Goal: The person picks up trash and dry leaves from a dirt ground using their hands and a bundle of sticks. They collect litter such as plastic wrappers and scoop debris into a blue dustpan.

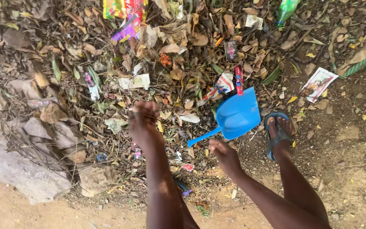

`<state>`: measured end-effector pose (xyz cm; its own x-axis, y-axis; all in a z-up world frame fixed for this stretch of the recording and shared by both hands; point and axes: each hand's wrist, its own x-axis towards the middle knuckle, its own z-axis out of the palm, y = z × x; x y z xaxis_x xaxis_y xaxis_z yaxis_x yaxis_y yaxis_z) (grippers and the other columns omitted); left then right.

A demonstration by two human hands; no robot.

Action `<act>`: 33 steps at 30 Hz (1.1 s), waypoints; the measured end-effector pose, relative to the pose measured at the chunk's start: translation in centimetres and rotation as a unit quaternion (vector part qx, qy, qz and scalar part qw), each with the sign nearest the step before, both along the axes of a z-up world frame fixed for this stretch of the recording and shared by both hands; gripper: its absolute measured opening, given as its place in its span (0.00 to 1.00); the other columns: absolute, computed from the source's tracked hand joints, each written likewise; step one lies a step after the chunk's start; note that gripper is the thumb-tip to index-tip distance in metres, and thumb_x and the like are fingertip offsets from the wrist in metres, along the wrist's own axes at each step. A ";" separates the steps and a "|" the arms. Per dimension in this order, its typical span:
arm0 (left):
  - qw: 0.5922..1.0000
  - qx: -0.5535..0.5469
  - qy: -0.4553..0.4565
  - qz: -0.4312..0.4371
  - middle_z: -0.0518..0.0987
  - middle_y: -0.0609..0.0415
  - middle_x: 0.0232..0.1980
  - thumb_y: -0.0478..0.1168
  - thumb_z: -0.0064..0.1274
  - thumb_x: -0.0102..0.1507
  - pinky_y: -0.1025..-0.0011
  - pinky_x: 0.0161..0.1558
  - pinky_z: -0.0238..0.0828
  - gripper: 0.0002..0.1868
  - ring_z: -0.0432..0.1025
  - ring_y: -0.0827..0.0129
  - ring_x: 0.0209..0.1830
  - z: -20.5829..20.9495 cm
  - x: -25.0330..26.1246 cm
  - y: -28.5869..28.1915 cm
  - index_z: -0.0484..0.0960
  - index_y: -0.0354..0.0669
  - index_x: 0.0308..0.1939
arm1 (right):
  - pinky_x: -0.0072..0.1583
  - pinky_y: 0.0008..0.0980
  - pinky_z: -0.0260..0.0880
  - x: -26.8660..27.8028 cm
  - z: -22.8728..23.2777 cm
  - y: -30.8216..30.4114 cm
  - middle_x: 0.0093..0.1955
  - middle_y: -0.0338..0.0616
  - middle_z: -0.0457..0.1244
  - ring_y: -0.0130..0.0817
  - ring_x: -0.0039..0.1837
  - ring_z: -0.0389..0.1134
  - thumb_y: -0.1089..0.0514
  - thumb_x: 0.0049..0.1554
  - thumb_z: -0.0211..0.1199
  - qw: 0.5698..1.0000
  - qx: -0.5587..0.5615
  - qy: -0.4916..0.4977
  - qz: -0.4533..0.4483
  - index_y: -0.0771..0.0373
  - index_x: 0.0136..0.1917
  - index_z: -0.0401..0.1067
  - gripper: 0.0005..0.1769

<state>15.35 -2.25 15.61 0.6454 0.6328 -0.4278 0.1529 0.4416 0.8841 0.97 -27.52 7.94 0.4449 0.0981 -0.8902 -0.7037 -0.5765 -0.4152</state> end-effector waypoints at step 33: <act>0.936 0.192 0.291 -0.050 0.67 0.56 0.27 0.42 0.47 0.76 0.76 0.22 0.49 0.11 0.54 0.78 0.22 -11.2 -15.3 9.3 0.85 0.49 0.51 | 0.51 0.32 0.75 2.7 0.9 -0.5 0.70 0.54 0.59 0.35 0.59 0.69 0.61 0.58 0.65 0.953 0.044 -0.286 -0.084 0.64 0.78 0.53 0.38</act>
<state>0.06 7.07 4.41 0.4379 0.7612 -0.4784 0.6807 0.0669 0.7295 3.64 -28.04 8.82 0.8717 0.0448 -0.4880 -0.4267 -0.4205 -0.8007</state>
